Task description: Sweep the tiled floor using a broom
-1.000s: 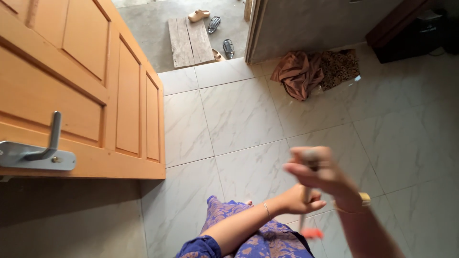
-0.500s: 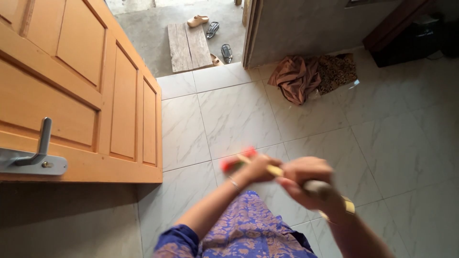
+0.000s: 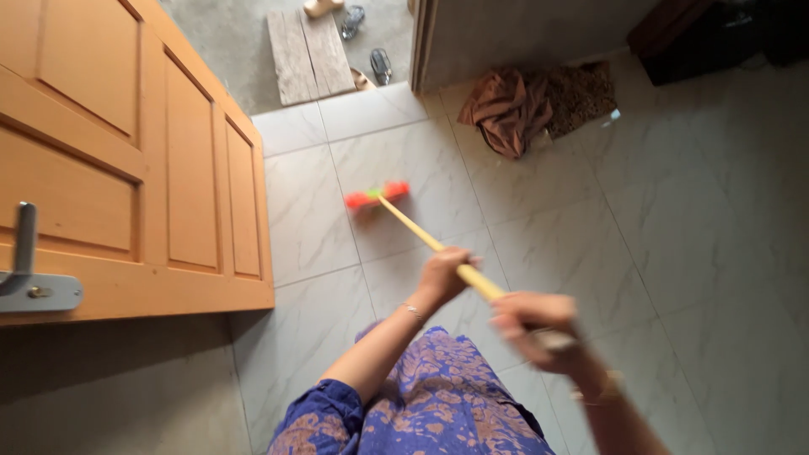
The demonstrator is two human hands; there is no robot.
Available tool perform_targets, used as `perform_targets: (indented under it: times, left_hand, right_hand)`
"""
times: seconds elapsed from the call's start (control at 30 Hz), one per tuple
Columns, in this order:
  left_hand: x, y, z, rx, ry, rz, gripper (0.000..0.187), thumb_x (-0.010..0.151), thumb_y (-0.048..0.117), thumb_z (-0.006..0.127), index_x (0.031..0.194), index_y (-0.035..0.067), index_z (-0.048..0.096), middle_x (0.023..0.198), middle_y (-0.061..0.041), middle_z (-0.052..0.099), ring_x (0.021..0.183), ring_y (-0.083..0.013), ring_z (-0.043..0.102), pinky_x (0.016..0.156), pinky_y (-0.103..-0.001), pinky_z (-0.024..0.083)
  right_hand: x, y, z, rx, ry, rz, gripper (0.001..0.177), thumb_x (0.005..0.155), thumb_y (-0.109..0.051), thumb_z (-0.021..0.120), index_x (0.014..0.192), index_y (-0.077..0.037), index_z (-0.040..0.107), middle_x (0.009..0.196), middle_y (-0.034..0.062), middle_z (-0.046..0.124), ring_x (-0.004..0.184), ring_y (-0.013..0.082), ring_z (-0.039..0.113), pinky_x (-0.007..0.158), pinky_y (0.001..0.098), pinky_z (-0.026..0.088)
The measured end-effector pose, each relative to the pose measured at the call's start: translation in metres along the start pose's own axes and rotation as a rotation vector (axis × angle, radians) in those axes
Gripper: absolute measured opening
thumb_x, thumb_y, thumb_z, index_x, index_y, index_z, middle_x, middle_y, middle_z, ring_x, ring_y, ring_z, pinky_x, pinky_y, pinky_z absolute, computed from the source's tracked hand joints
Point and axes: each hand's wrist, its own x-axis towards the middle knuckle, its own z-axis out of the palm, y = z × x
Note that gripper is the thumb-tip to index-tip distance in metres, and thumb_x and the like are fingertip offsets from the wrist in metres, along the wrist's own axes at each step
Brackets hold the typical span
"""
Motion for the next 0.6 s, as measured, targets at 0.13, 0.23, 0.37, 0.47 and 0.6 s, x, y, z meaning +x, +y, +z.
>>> perform_targets:
  times: [0.13,0.23,0.37,0.47,0.6]
  left_hand:
    - [0.015,0.114,-0.005,-0.353,-0.243,0.120,0.015,0.084,0.026,0.073,0.099,0.023,0.075,0.082,-0.009,0.073,0.077,-0.0326,0.070,0.069,-0.043,0.057]
    - [0.014,0.152,0.008,-0.458,-0.437,0.172,0.020,0.084,0.033,0.072,0.100,0.022,0.074,0.077,-0.010,0.072,0.071,-0.0346,0.069,0.067,-0.045,0.056]
    - [-0.008,0.137,0.052,-0.527,-0.705,0.069,0.022,0.095,0.039,0.065,0.095,0.017,0.069,0.076,-0.013,0.071,0.073,-0.0370,0.070,0.072,-0.048,0.056]
    - [-0.006,0.100,0.074,-0.591,-0.713,0.040,0.023,0.099,0.037,0.060,0.096,0.015,0.064,0.080,-0.014,0.070,0.079,-0.0382,0.070,0.075,-0.049,0.056]
    - [0.050,0.087,0.043,-0.637,-0.665,0.037,0.019,0.093,0.036,0.062,0.095,0.017,0.065,0.082,-0.012,0.071,0.080,-0.0371,0.070,0.073,-0.048,0.056]
  right_hand:
    - [0.001,-0.060,-0.078,0.365,0.204,0.063,0.018,0.090,-0.019,0.072,0.084,-0.002,0.069,0.074,0.0027,0.068,0.062,0.0075,0.060,0.057,0.0259,0.050]
    - [0.020,-0.067,-0.099,0.635,0.213,0.070,0.023,0.094,-0.017,0.072,0.079,-0.002,0.063,0.065,0.0003,0.058,0.055,0.0062,0.053,0.051,0.0269,0.040]
    - [0.042,-0.009,-0.079,0.311,0.119,0.408,0.023,0.092,-0.005,0.067,0.072,-0.002,0.058,0.058,-0.0007,0.048,0.049,0.0035,0.042,0.043,0.0246,0.028]
    - [0.069,0.022,-0.049,0.233,0.052,0.487,0.027,0.092,0.000,0.072,0.071,-0.002,0.056,0.058,-0.0012,0.049,0.053,0.0023,0.043,0.045,0.0232,0.031]
    - [0.113,-0.006,-0.059,0.065,0.067,0.302,0.027,0.090,0.002,0.073,0.069,-0.004,0.057,0.060,0.0014,0.055,0.056,0.0040,0.047,0.048,0.0226,0.035]
